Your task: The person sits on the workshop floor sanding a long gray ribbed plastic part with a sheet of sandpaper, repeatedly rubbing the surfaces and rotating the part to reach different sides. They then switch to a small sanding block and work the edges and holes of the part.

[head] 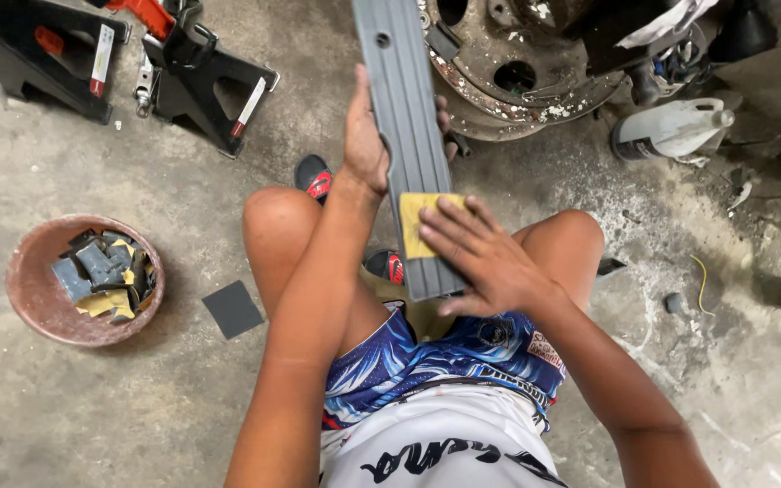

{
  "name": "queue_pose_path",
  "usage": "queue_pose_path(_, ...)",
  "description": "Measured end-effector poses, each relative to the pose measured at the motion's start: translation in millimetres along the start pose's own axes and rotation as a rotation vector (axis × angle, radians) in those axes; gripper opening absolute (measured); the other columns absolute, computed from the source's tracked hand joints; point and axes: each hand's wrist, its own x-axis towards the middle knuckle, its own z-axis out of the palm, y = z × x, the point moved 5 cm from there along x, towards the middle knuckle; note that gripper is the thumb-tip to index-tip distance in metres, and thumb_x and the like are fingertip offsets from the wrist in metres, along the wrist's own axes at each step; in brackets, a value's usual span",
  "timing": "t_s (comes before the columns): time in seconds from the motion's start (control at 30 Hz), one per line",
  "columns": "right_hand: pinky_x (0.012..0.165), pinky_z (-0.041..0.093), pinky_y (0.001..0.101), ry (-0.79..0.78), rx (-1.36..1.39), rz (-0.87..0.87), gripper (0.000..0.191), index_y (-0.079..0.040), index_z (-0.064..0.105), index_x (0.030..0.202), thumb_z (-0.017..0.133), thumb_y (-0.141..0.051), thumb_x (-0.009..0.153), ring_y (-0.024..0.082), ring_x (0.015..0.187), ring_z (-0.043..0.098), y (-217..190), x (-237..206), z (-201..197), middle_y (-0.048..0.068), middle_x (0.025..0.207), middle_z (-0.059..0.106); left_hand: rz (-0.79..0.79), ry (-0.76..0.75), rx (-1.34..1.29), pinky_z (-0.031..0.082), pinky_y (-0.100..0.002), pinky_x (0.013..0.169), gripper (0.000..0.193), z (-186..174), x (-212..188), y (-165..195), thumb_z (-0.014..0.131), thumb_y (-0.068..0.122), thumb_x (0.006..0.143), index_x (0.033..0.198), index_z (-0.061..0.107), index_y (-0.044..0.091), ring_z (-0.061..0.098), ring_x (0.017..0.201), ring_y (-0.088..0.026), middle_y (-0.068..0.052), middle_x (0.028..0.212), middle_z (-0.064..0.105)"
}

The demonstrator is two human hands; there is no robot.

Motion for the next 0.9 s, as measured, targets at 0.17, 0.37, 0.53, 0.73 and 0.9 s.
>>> queue_pose_path(0.17,0.13,0.017,0.0561,0.077,-0.038,0.091,0.084,0.0,0.039,0.157,0.071,-0.044,0.093,0.038,0.158,0.027,-7.4,10.3,13.0,0.02,0.165,0.036,0.014,-0.036,0.025,0.059,-0.055,0.093,0.081,-19.3,10.2,-22.4,0.039,0.074,0.103,0.137,0.058,0.004,0.071,0.106,-0.034,-0.014,0.115,0.068)
queue_pose_path(0.37,0.133,0.013,0.0553,0.377,-0.105,0.288,0.081,0.002,0.032,0.16,0.065,-0.042,0.101,0.041,0.161,0.022,0.7,34.5,4.6,0.024,0.169,0.029,0.024,-0.184,-0.127,0.033,-0.049,0.127,0.101,-19.0,-8.4,-82.1,0.038,0.082,0.095,0.163,0.03,0.007,0.042,0.148,-0.033,-0.015,0.161,0.042)
queue_pose_path(0.53,0.135,0.007,0.0546,0.516,-0.139,0.464,0.08,0.004,0.024,0.164,0.05,-0.047,0.108,0.041,0.165,0.014,-4.7,51.0,2.6,0.024,0.173,0.02,0.306,-0.208,0.082,0.028,-0.045,0.133,0.12,-5.1,-48.3,-79.4,0.033,0.09,0.088,0.167,0.022,0.0,0.036,0.157,-0.027,-0.013,0.172,0.032)
queue_pose_path(0.73,0.133,0.004,0.0538,0.407,-0.027,0.425,0.083,0.002,0.022,0.165,0.041,-0.055,0.107,0.04,0.165,0.01,-5.1,51.4,-4.1,0.023,0.174,0.017,0.279,-0.035,0.48,0.03,-0.047,0.131,0.097,13.1,-68.4,-57.8,0.038,0.075,0.1,0.164,0.022,0.005,0.035,0.155,-0.028,-0.012,0.169,0.03)
queue_pose_path(0.9,0.13,0.006,0.0534,0.169,-0.091,0.276,0.094,-0.006,0.024,0.164,0.049,-0.066,0.097,0.036,0.161,0.012,6.7,41.2,21.9,0.015,0.172,0.021,0.271,-0.091,0.201,0.035,-0.048,0.129,0.093,25.3,-69.9,-50.9,0.04,0.071,0.105,0.169,0.024,0.006,0.043,0.15,-0.028,-0.013,0.168,0.036)
